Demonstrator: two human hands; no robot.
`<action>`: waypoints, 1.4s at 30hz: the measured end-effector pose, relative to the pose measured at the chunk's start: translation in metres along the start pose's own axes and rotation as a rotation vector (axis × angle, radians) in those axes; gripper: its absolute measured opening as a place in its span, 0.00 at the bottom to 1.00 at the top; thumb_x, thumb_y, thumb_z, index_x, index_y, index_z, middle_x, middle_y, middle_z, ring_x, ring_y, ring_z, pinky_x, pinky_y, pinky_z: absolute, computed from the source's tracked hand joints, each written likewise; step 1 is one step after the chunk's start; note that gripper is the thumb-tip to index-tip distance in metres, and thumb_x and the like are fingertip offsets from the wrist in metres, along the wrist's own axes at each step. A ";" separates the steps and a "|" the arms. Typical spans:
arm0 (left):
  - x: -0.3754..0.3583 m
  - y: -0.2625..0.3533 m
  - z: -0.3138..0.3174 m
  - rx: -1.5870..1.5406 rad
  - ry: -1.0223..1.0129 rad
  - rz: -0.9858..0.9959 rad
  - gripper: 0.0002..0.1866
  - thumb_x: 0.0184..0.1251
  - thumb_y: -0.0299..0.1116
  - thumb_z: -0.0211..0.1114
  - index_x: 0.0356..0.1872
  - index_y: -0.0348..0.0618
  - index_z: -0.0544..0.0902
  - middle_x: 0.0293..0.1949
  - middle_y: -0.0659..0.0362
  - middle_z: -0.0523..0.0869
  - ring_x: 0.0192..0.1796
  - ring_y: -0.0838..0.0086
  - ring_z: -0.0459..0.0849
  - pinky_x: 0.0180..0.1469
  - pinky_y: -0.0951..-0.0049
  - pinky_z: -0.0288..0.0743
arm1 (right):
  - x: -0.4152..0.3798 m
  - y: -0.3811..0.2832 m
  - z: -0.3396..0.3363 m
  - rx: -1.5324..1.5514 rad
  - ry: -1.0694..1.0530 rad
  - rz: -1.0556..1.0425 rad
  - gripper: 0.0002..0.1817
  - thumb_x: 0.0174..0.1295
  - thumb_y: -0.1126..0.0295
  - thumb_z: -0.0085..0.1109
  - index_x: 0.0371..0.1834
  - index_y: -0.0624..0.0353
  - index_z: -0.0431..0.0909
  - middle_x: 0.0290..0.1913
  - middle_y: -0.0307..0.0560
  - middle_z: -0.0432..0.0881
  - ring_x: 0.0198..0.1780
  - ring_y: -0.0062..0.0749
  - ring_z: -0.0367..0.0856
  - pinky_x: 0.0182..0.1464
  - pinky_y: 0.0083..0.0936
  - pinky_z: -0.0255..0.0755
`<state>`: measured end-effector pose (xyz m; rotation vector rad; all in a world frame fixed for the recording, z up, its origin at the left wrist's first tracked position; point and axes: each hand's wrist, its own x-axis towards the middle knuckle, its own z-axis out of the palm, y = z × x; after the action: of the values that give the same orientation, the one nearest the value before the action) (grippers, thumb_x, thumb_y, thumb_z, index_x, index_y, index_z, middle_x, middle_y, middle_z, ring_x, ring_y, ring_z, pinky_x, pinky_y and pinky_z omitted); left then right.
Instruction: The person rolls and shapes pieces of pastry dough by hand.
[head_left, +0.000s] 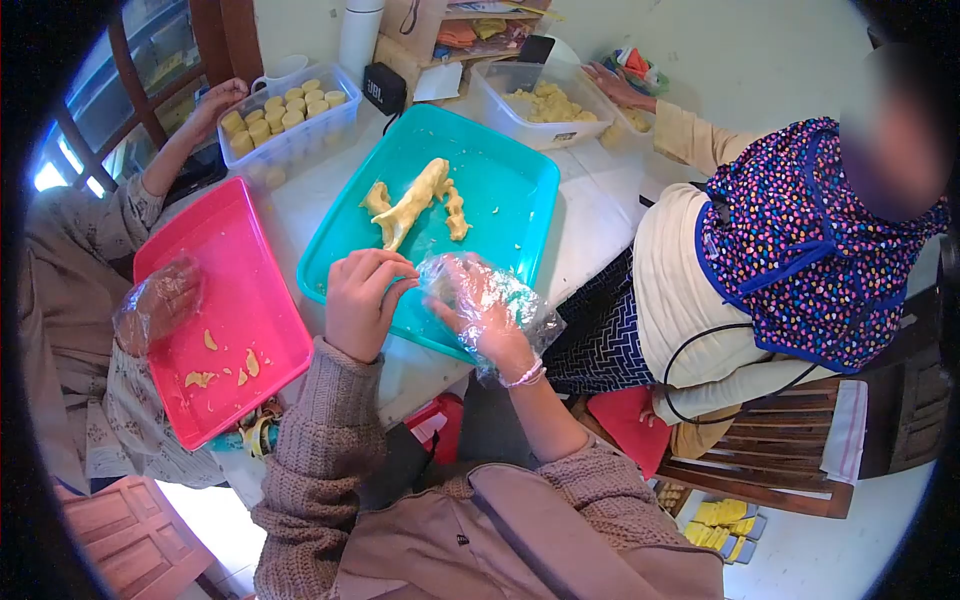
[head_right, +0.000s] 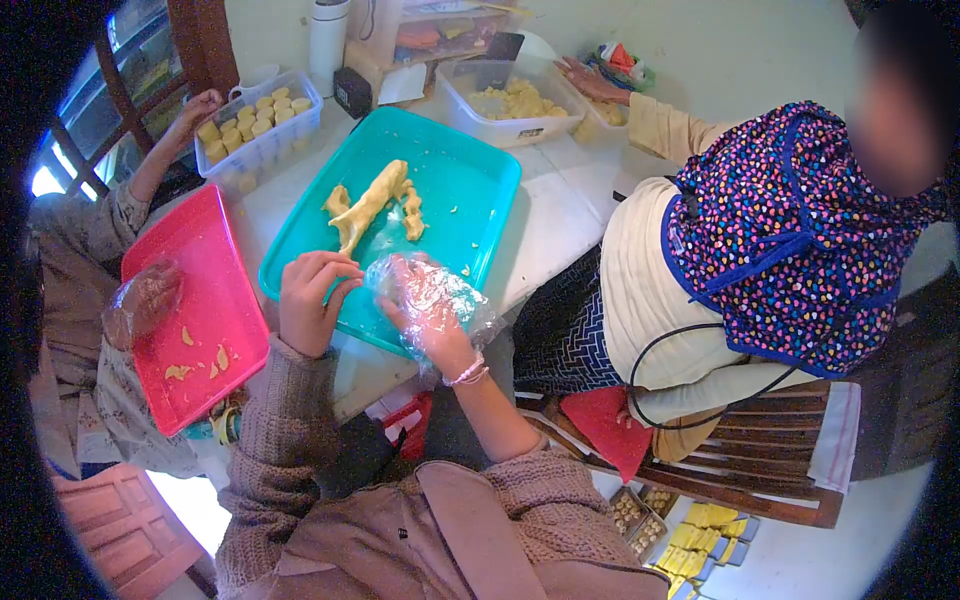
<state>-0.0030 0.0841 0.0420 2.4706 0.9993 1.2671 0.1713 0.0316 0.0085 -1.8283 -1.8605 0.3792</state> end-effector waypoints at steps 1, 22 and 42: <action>0.000 -0.001 0.000 0.003 0.002 0.001 0.05 0.53 0.28 0.68 0.32 0.46 0.82 0.38 0.63 0.84 0.45 0.67 0.80 0.49 0.67 0.68 | 0.000 -0.003 -0.003 0.006 -0.018 0.022 0.35 0.60 0.52 0.60 0.66 0.58 0.63 0.64 0.68 0.64 0.68 0.62 0.60 0.66 0.46 0.61; -0.006 -0.015 0.003 -0.962 0.102 -0.557 0.15 0.73 0.41 0.54 0.50 0.44 0.82 0.53 0.60 0.81 0.55 0.71 0.77 0.56 0.71 0.66 | 0.008 -0.022 -0.026 0.345 0.095 -0.040 0.25 0.56 0.69 0.65 0.58 0.60 0.72 0.56 0.54 0.74 0.58 0.46 0.72 0.63 0.37 0.63; -0.006 -0.011 -0.006 -1.401 -0.195 -0.461 0.56 0.60 0.76 0.14 0.66 0.36 0.68 0.75 0.57 0.49 0.71 0.66 0.54 0.66 0.68 0.49 | 0.033 -0.066 -0.026 0.387 0.479 -0.058 0.14 0.52 0.65 0.70 0.38 0.60 0.83 0.44 0.49 0.83 0.51 0.41 0.77 0.56 0.36 0.68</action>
<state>-0.0155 0.0875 0.0370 1.1489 0.3136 0.9620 0.1301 0.0563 0.0704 -1.4439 -1.3950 0.2322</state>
